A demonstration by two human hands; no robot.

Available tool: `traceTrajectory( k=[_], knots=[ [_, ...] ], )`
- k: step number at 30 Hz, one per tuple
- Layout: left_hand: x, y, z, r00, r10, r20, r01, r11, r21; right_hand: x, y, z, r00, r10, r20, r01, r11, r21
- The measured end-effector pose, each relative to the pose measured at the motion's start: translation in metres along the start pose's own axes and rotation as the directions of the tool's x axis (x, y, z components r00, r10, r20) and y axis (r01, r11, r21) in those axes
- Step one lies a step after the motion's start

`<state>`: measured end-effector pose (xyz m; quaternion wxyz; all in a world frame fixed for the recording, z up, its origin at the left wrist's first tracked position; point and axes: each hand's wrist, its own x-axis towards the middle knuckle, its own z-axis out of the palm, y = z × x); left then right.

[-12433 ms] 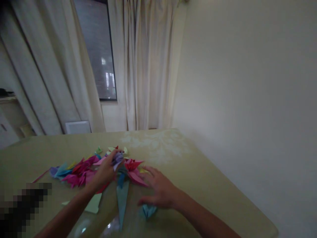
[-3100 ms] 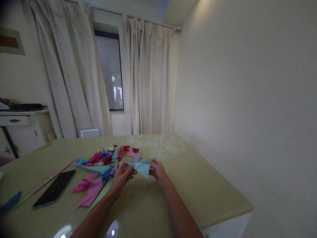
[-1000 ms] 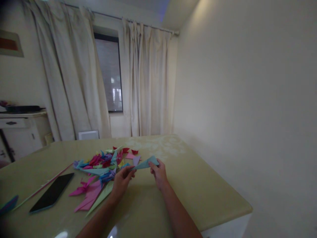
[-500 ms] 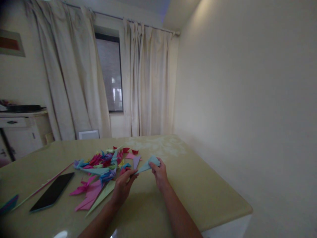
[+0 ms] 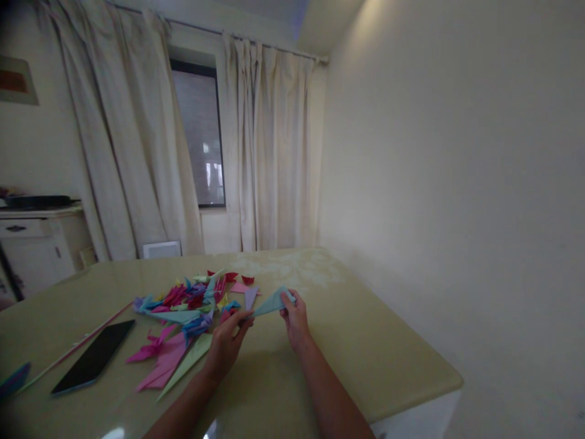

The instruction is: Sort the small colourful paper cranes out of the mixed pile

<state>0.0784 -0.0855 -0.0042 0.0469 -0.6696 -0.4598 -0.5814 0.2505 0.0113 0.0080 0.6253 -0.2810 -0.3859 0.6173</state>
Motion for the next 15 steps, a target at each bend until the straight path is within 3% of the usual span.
traceTrajectory(
  k=[6, 15],
  knots=[
    [0.001, 0.000, -0.002, 1.000, 0.013, -0.023, -0.014, 1.000, -0.011, 0.001, 0.000, -0.001, 0.999, -0.025, -0.030, 0.025, 1.000, -0.002],
    [-0.005, -0.013, 0.003, 0.986, -0.124, 0.114, 0.134, 0.988, -0.081, 0.000, -0.006, -0.001, 0.992, -0.100, -0.076, 0.096, 0.994, -0.059]
  ],
)
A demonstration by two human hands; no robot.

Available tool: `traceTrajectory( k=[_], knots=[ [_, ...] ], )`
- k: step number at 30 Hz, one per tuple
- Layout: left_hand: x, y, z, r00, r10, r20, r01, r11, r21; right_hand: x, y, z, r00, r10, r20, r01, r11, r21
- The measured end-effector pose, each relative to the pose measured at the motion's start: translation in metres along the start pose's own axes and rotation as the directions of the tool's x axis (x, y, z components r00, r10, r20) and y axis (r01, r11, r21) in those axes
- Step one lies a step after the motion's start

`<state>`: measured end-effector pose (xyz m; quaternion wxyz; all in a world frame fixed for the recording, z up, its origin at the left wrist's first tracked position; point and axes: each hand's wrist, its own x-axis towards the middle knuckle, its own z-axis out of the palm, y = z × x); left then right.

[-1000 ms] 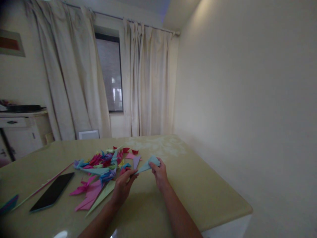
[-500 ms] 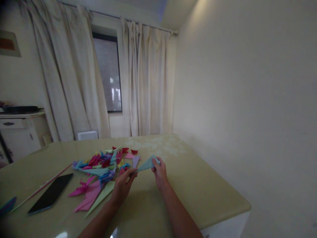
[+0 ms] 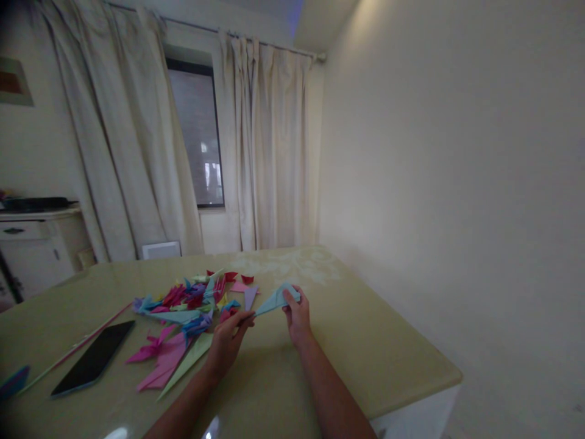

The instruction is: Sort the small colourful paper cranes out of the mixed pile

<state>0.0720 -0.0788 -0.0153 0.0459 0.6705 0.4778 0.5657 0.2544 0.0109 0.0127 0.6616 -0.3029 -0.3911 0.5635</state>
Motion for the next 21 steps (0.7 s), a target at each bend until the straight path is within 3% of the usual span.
traceTrajectory(
  k=[5, 9, 13, 15, 18, 21],
  knots=[
    [-0.003, -0.002, 0.009, 0.987, -0.103, 0.126, 0.108, 0.994, -0.031, 0.003, -0.026, -0.004, 0.993, -0.109, 0.037, 0.114, 0.976, -0.188],
    [-0.008, -0.012, 0.011, 0.972, -0.151, 0.182, 0.126, 0.982, 0.142, -0.006, -0.053, -0.018, 0.969, -0.200, 0.146, 0.245, 0.868, -0.433],
    [-0.010, -0.019, 0.012, 0.940, -0.213, 0.264, 0.079, 0.894, 0.441, -0.034, -0.057, -0.052, 0.968, -0.087, 0.234, 0.200, 0.829, -0.522],
    [-0.008, -0.019, 0.014, 0.915, -0.303, 0.266, 0.106, 0.818, 0.566, -0.050, -0.051, -0.072, 0.964, -0.056, 0.258, 0.217, 0.724, -0.655],
    [-0.002, -0.014, 0.015, 0.876, -0.374, 0.304, 0.118, 0.779, 0.615, -0.069, -0.040, -0.091, 0.956, -0.031, 0.291, 0.266, 0.503, -0.823],
    [0.001, -0.008, 0.012, 0.864, -0.350, 0.362, 0.081, 0.806, 0.586, -0.078, -0.037, -0.094, 0.933, 0.080, 0.351, 0.279, 0.457, -0.844]
  ],
)
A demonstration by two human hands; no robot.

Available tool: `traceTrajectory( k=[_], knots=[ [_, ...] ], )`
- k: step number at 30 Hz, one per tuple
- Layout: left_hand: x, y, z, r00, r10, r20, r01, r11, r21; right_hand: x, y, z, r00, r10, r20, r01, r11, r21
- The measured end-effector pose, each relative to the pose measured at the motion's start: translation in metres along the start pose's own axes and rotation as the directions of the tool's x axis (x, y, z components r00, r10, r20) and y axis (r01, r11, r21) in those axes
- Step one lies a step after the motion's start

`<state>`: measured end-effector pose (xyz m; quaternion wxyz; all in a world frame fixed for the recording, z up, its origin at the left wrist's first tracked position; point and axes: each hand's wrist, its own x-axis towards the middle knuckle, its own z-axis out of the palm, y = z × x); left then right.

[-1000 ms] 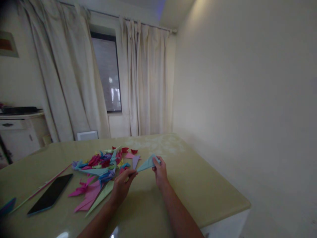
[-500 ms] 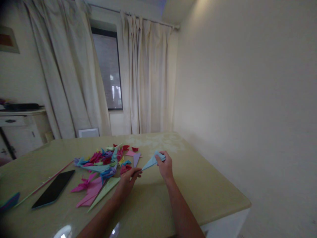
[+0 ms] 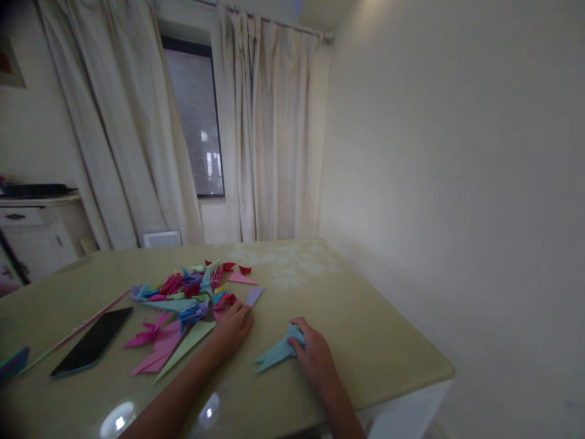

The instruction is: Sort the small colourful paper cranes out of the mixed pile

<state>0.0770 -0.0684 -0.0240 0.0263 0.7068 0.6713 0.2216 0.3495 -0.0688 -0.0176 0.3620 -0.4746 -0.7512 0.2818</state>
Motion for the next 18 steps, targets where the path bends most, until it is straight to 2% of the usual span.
traceTrajectory(
  k=[2, 5, 9, 12, 18],
  knots=[
    [-0.004, 0.000, -0.003, 0.999, 0.040, -0.008, -0.040, 0.998, -0.045, -0.002, -0.004, 0.000, 0.998, -0.017, 0.065, 0.016, 1.000, 0.010],
    [-0.008, -0.006, -0.002, 0.996, 0.087, -0.034, -0.092, 0.973, -0.214, -0.003, -0.009, -0.001, 0.996, -0.040, 0.075, 0.039, 0.999, 0.003],
    [-0.006, -0.017, 0.003, 0.999, 0.022, 0.024, -0.010, 0.906, -0.423, -0.005, -0.005, -0.001, 0.998, -0.043, 0.045, 0.044, 0.999, -0.010],
    [-0.003, -0.022, 0.004, 0.998, -0.018, 0.060, 0.043, 0.898, -0.437, -0.006, -0.001, 0.001, 0.999, -0.041, 0.010, 0.041, 0.998, -0.038],
    [-0.006, -0.021, -0.002, 0.994, -0.010, 0.105, 0.054, 0.902, -0.428, -0.005, -0.002, -0.001, 0.994, -0.106, -0.022, 0.106, 0.994, -0.028]
  ],
)
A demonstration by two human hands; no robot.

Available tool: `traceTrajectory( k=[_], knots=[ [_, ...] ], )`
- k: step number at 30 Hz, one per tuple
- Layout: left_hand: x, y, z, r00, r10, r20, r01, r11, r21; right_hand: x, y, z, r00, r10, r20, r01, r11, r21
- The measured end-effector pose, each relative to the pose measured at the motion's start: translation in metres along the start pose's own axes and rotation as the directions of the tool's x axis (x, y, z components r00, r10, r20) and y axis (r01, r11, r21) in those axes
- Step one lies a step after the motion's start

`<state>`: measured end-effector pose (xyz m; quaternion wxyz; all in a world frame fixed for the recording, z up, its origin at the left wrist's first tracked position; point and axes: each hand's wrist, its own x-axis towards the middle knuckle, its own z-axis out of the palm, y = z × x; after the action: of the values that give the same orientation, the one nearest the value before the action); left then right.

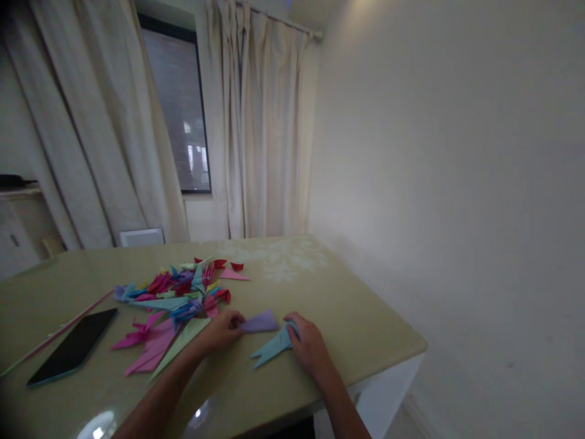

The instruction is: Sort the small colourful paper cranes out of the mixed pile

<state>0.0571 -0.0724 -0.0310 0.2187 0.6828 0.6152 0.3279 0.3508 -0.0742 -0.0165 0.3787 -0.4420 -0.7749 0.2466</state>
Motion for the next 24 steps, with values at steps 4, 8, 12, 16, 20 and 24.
traceTrajectory(
  k=[4, 8, 12, 16, 20, 24],
  knots=[
    [0.000, 0.011, -0.002, 0.998, 0.036, -0.050, -0.038, 0.999, -0.028, 0.001, 0.002, 0.001, 0.999, 0.039, -0.037, -0.042, 0.996, -0.075],
    [0.000, 0.033, 0.000, 0.991, 0.104, -0.087, -0.116, 0.983, -0.144, 0.006, 0.010, 0.008, 0.993, 0.074, -0.088, -0.085, 0.988, -0.127],
    [-0.008, 0.059, 0.011, 0.985, 0.157, -0.078, -0.175, 0.886, -0.429, 0.013, 0.016, 0.009, 0.974, 0.025, -0.225, -0.027, 1.000, -0.005],
    [-0.017, 0.075, 0.023, 0.986, 0.137, -0.095, -0.166, 0.878, -0.450, 0.010, 0.011, 0.000, 0.957, 0.107, -0.271, -0.008, 0.940, 0.341],
    [-0.020, 0.076, 0.029, 0.985, 0.147, -0.094, -0.172, 0.904, -0.391, 0.002, -0.001, -0.004, 0.971, 0.176, -0.164, -0.057, 0.830, 0.554],
    [-0.018, 0.071, 0.031, 0.990, 0.104, -0.093, -0.131, 0.920, -0.369, 0.001, -0.009, -0.004, 0.975, 0.150, -0.167, -0.027, 0.817, 0.576]
  ],
)
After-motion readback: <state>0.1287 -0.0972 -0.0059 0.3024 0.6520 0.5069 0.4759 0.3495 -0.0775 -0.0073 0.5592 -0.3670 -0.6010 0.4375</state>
